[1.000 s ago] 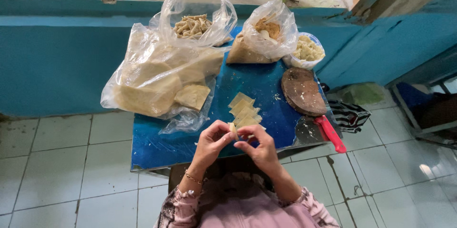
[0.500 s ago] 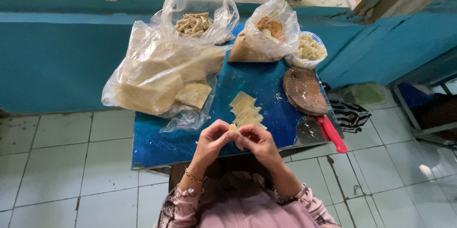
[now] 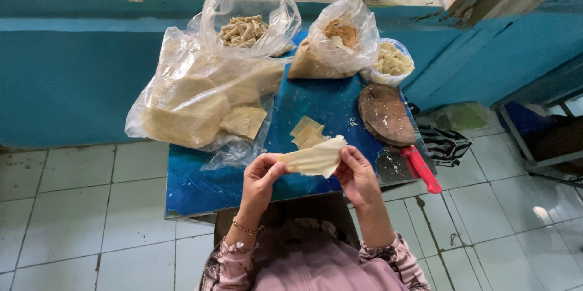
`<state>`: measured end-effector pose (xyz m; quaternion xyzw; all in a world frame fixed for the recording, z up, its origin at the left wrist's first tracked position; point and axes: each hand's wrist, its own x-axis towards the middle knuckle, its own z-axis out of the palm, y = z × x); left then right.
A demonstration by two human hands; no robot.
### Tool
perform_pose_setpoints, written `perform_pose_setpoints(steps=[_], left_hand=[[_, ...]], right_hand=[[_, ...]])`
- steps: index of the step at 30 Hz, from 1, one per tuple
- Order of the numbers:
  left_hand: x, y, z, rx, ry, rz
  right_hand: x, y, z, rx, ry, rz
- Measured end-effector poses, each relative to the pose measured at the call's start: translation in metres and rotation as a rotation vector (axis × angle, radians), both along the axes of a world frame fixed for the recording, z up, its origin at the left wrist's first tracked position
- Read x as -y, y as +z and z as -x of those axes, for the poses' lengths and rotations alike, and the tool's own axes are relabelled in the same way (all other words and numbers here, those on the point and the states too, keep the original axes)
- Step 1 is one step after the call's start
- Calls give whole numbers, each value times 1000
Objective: The person sits at a small blue table and folds square dough wrappers one at a time, pinching each closed by hand and placing the folded pieces in a row on the table. They occasionally reach into a plastic bag of filling or dough between folds.
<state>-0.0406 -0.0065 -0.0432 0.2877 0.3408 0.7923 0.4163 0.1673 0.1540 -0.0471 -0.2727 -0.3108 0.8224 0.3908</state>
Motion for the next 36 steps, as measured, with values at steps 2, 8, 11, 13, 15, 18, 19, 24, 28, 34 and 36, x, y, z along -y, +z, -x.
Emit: perform_pose_setpoints(steps=[2, 8, 11, 13, 15, 18, 19, 24, 28, 34, 36], left_hand=[[-1, -3, 0, -3, 17, 0], [-1, -11, 1, 32, 104, 10], [-2, -11, 1, 54, 134, 11], [-4, -9, 1, 97, 130, 3], [-3, -7, 1, 108, 128, 10], [-1, -5, 2, 100, 133, 9], [-1, -5, 2, 106, 128, -4], [-2, -7, 2, 105, 110, -17], [0, -6, 1, 58, 109, 21], [-2, 0, -13, 27, 24, 52], [-2, 3, -25, 16, -13, 39]], right_hand=[[-2, 6, -4, 11, -43, -33], [6, 39, -11, 244, -220, -367], [28, 54, -10, 710, -365, -1016], [47, 58, 0, 831, -376, -1360], [66, 60, 9, 941, -335, -1736], [84, 61, 16, 1037, -248, -1859], [86, 61, 16, 1037, -260, -1869], [91, 60, 12, 1018, -328, -1938], [90, 59, 11, 985, -310, -1837], [84, 53, 5, 837, -332, -1547], [84, 48, -1, 764, -378, -1417]])
